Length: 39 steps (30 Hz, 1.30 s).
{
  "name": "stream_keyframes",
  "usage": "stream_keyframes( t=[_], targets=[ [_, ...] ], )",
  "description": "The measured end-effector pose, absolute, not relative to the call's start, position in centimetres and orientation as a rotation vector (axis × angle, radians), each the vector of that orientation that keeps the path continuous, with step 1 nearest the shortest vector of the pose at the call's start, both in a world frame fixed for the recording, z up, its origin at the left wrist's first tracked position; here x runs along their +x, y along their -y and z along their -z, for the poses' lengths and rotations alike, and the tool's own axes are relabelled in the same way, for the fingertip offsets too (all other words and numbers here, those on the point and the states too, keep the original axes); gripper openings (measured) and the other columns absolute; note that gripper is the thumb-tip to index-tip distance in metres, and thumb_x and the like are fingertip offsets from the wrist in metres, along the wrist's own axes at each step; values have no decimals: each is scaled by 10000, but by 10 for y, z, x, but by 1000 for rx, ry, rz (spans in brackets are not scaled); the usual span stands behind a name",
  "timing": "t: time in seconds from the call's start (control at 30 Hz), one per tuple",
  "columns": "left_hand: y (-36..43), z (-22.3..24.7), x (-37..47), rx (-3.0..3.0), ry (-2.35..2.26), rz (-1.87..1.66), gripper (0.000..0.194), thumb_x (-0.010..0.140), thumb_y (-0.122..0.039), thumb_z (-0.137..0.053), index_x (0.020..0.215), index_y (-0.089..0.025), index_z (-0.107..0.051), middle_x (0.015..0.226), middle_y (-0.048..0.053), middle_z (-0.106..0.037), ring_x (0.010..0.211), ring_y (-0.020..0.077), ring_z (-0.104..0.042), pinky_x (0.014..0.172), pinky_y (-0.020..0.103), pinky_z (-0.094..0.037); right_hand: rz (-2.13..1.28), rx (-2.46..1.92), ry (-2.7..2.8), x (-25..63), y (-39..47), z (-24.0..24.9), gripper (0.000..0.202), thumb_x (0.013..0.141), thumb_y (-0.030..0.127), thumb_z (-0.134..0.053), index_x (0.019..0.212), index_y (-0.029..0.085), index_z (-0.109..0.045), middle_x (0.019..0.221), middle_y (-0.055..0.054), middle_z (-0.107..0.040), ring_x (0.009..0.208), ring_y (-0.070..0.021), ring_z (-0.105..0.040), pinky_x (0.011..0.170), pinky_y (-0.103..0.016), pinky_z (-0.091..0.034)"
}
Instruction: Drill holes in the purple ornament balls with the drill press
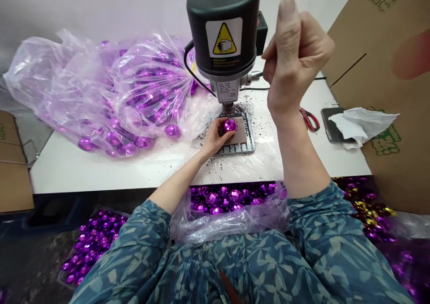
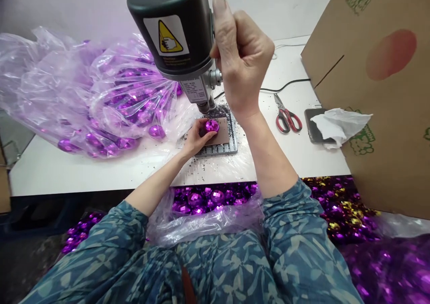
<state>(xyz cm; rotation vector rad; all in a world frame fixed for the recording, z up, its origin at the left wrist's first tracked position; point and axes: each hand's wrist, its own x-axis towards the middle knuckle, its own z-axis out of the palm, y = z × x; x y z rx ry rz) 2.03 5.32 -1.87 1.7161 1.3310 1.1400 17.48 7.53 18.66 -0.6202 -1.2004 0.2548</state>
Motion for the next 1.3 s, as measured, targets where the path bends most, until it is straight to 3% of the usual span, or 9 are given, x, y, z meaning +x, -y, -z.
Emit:
stream_keyframes(
  t=[0.13,0.27,0.47,0.83,1.0,1.13,1.3],
  targets=[
    [-53,20,19,1714,-1320,-1149,545,888,-420,-874,1319,-231,-598,1337,118,-745,1260,298,-706,1097,455,-562,-239,-564,1133,174,-66,-173,780,912,867,-490,574,186,-319,472,45,-330,419,-18,-244,517,-279,-299],
    [-52,21,20,1709,-1301,-1167,540,897,-426,-861,1327,-228,-600,1354,121,-737,1282,300,-698,1117,452,-553,-268,-481,1099,179,-63,-157,721,943,710,-648,595,156,-345,480,58,-339,429,2,-331,523,-238,-277],
    [-51,20,19,1707,-1296,-1161,529,898,-437,-856,1318,-233,-608,1348,124,-734,1280,306,-694,1123,461,-549,-272,-530,1117,185,-65,-139,715,929,756,-629,576,180,-394,446,56,-285,405,-21,-347,484,-258,-264],
    [-48,16,19,1693,-1288,-1156,539,893,-443,-864,1312,-225,-605,1346,131,-737,1279,311,-697,1129,474,-544,-185,-467,1105,188,-76,-103,766,926,749,-619,473,201,-335,384,37,-307,343,-74,-276,411,-329,-219],
    [-49,14,21,1677,-1305,-1137,533,897,-418,-870,1318,-234,-600,1359,125,-732,1270,302,-695,1106,461,-554,-198,-468,1082,180,-70,-138,722,962,670,-646,518,180,-357,421,55,-315,366,-30,-281,437,-280,-237],
    [-45,11,24,1664,-1368,-1170,499,896,-386,-875,1289,-232,-609,1333,115,-724,1257,292,-693,1096,467,-563,-246,-489,1110,173,-90,-186,725,874,809,-547,573,174,-370,488,56,-352,401,-5,-301,482,-255,-263],
    [11,-10,10,1858,-1304,-1087,360,896,-437,-877,1124,-240,-681,1109,73,-769,1037,262,-723,995,498,-602,-343,-507,1168,175,-113,-203,692,846,793,-517,584,204,-266,479,54,-308,400,-11,-256,484,-266,-262]
  ],
)
